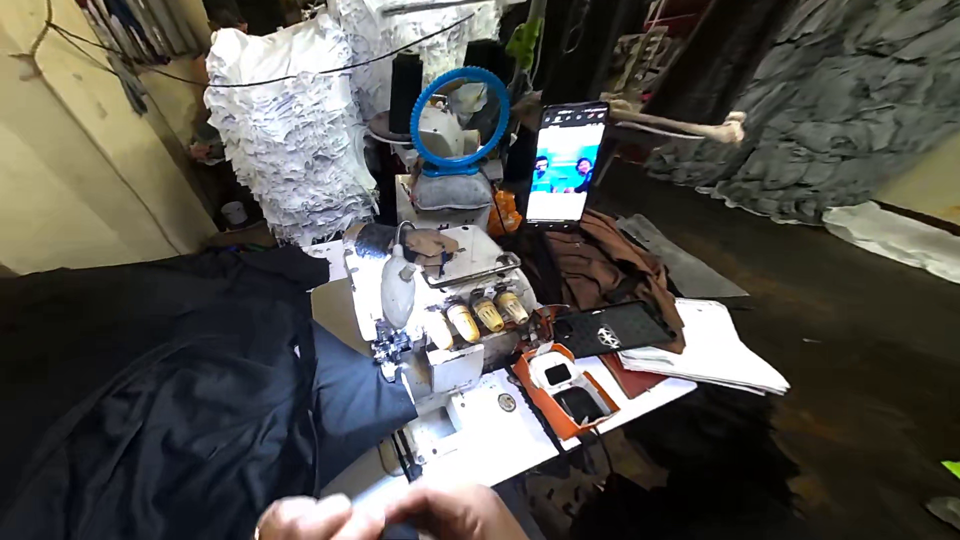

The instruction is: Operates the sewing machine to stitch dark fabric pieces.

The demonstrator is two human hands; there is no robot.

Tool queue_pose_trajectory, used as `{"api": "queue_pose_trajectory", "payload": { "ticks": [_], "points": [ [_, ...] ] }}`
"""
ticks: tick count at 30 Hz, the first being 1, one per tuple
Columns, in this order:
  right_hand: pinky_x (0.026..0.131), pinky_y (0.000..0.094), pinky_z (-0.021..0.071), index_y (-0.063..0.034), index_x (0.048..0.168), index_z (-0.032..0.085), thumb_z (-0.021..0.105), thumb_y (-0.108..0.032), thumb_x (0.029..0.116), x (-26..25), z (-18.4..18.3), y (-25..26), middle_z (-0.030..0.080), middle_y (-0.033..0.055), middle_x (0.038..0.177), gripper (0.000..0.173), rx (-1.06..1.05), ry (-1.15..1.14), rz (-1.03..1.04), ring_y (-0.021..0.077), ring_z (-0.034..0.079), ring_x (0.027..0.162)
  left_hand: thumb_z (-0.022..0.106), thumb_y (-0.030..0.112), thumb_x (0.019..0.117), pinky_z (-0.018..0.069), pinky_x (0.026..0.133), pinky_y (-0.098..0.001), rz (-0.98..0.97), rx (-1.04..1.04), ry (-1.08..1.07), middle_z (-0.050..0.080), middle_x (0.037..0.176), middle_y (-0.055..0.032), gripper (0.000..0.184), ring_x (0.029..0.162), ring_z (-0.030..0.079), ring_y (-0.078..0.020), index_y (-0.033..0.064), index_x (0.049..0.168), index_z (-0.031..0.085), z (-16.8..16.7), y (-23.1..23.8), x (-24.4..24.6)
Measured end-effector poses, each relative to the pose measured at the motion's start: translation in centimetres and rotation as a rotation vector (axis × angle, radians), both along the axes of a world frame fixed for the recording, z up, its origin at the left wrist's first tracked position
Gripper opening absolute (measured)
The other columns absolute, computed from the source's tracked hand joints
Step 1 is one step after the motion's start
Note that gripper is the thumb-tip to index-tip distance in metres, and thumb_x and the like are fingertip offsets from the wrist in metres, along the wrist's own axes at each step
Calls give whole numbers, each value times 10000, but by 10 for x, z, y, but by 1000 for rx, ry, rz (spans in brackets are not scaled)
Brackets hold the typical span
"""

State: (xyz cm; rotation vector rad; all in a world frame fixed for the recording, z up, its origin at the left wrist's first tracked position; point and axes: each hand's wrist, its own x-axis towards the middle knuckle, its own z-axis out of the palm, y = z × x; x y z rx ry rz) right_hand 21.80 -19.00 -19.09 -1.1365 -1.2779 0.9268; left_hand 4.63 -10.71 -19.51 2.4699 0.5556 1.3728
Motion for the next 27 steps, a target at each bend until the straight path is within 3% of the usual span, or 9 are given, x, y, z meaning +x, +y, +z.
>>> {"api": "queue_pose_trajectory", "payload": {
  "ticks": [4, 7, 10, 15, 22, 25, 27],
  "points": [
    [707, 202, 564, -8, 985, 735, 612, -46, 932, 7, -14, 39, 715, 48, 893, 139, 30, -190, -215, 32, 659, 761, 555, 297, 1053, 492, 872, -233, 110, 75, 51, 676, 963, 23, 167, 963, 626, -78, 190, 1009, 675, -1, 54, 27],
    [616, 286, 541, -89, 883, 717, 620, -256, 957, 15, -32, 58, 659, 7, 774, 207, -28, -523, -451, 92, 627, 674, 614, 263, 973, 550, 899, -275, 150, -103, 96, 738, 951, 39, 188, 962, 683, -71, 154, 942, 764, -22, 84, 51],
    [613, 302, 526, -94, 877, 721, 627, -301, 939, 20, -43, 55, 623, 12, 758, 235, -79, -627, -510, 121, 612, 679, 629, 259, 956, 543, 922, -331, 176, -270, 149, 727, 949, 39, 172, 966, 681, -96, 149, 949, 762, -37, 82, 61],
    [791, 240, 563, -106, 918, 740, 670, -289, 915, 31, -55, 45, 688, 26, 999, 196, -56, -499, -482, 102, 656, 944, 629, 258, 931, 540, 878, -330, 271, -261, 116, 722, 916, 59, 161, 924, 678, -91, 168, 917, 762, -41, 60, 65],
    [679, 157, 542, -80, 855, 723, 708, -234, 892, 33, -59, 45, 682, -11, 808, 159, -156, -305, -410, 1, 647, 741, 614, 195, 917, 536, 887, -358, 278, -278, 143, 710, 937, 56, 134, 940, 671, -103, 165, 944, 743, -37, 59, 67],
    [606, 159, 525, -91, 886, 646, 745, -190, 862, 31, -59, 44, 655, -44, 768, 142, -215, -159, -404, -5, 621, 660, 603, 198, 935, 539, 912, -439, 336, -139, 219, 732, 1026, 4, 185, 1045, 686, -204, 196, 947, 787, -35, 51, 68],
    [607, 186, 546, -82, 964, 588, 768, -135, 848, 28, -59, 43, 659, -33, 793, 221, -216, -75, -401, 24, 635, 664, 592, 163, 935, 548, 899, -455, 406, 3, 292, 748, 1043, -30, 221, 1036, 705, -239, 190, 996, 802, -35, 40, 69]
  ]
}}
